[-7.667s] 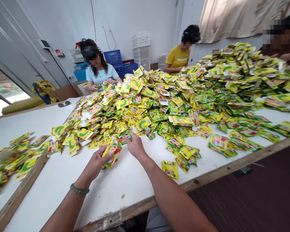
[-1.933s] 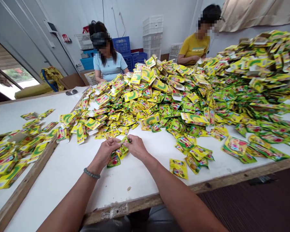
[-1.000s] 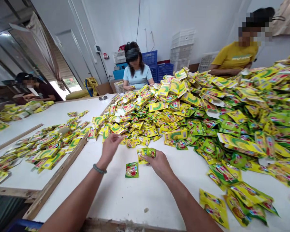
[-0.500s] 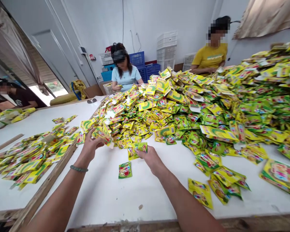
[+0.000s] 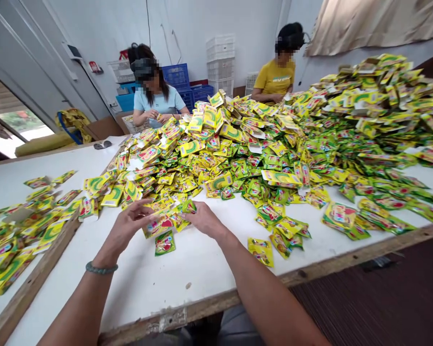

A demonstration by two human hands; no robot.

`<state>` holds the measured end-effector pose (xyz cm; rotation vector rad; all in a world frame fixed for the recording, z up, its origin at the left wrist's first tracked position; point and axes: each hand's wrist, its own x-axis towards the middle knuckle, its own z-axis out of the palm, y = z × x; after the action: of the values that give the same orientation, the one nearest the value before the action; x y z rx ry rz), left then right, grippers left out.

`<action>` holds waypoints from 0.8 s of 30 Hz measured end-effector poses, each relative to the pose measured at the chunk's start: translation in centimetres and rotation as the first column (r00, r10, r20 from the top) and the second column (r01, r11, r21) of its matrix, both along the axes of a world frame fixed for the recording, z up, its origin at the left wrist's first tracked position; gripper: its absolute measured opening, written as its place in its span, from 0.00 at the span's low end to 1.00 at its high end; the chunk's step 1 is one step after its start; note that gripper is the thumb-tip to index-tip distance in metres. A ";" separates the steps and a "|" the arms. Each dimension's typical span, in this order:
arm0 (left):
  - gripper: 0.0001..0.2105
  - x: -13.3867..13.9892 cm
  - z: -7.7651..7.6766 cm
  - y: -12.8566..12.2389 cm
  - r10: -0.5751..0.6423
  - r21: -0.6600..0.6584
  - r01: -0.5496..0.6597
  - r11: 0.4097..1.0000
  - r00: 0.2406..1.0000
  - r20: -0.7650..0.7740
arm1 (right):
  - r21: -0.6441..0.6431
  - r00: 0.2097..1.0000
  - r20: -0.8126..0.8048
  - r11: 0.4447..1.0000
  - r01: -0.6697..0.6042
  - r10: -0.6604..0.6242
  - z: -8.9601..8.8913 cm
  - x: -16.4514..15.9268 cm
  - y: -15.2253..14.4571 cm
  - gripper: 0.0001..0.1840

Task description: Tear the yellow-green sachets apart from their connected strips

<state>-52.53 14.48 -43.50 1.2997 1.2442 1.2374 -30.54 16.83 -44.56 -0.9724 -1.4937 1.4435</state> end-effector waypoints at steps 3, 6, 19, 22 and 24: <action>0.20 0.7 -0.7 -0.1 -0.160 -0.128 0.152 0.980 0.986 -0.054 | 0.019 0.996 0.061 0.998 0.058 -0.059 0.1 -0.1 0.1 0.17; 0.17 2.0 -2.0 -0.2 -0.171 -0.138 0.169 0.976 0.985 -0.004 | 0.153 0.937 0.114 0.938 0.312 -0.331 0.0 -0.2 0.4 0.17; 0.16 3.0 -3.0 -1.2 -0.225 -0.122 0.228 0.966 0.974 0.034 | 0.130 0.910 0.407 0.991 0.022 -0.073 -0.2 0.0 0.1 0.09; 0.17 3.5 -2.9 -1.2 -0.224 -0.174 0.241 0.955 0.968 0.115 | 0.145 0.914 0.395 0.989 0.040 -0.094 0.0 -0.5 -0.2 0.07; 0.17 3.7 -2.7 -1.1 -0.204 -0.197 0.240 0.951 0.961 0.186 | 0.130 0.955 0.295 0.991 -0.011 -0.028 0.1 -0.6 -0.4 0.10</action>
<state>-48.87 13.36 -46.25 1.1206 1.0515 0.9953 -31.14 16.45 -44.41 -1.1504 -1.7739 1.2144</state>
